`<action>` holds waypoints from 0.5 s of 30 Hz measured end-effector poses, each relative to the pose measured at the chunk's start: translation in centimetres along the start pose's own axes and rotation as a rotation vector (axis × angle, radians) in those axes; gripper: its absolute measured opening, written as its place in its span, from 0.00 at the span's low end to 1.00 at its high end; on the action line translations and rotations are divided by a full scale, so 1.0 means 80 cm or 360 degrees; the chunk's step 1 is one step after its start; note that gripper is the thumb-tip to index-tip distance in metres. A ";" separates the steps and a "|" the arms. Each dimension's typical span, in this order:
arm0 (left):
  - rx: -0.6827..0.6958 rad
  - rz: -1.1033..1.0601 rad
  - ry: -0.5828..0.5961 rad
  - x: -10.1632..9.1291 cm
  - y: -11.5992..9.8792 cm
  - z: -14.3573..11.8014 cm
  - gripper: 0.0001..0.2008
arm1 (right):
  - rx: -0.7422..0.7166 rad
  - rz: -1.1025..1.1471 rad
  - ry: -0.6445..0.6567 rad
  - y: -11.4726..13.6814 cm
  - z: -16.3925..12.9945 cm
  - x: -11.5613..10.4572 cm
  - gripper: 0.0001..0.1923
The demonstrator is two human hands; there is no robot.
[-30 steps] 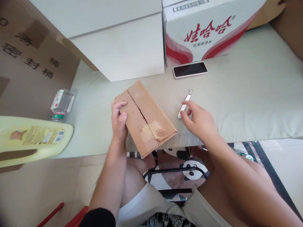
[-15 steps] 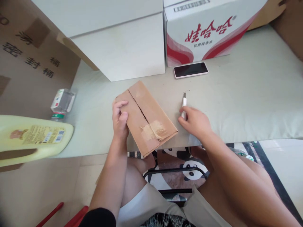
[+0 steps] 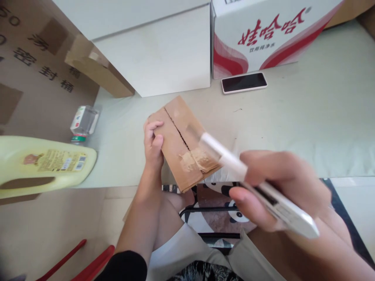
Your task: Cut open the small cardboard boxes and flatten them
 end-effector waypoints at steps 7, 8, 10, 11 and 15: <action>-0.0014 -0.0024 0.0027 0.000 0.001 -0.001 0.28 | -0.0312 -0.0323 0.0244 0.047 0.018 0.030 0.14; -0.0008 -0.0017 0.0034 0.000 0.001 -0.001 0.28 | -0.0417 -0.0294 0.0228 0.053 0.018 0.030 0.14; 0.0002 0.0000 0.0040 0.001 0.000 0.000 0.29 | -0.0554 -0.0245 0.0192 0.061 0.017 0.028 0.14; 0.0004 0.0003 0.0040 0.001 0.000 0.000 0.28 | -0.0501 -0.0250 0.0207 0.058 0.017 0.029 0.14; -0.0008 0.0005 0.0039 0.002 0.001 0.000 0.28 | -0.0174 -0.0342 0.0277 0.040 0.016 0.036 0.12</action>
Point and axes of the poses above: each hand's wrist, its own z-axis towards the middle knuckle, its own x-axis out of the palm, y = z × x, the point moved 10 cm from there along z, towards the middle knuckle, and after that the axes turned 8 degrees about y, right-handed, at the moved point
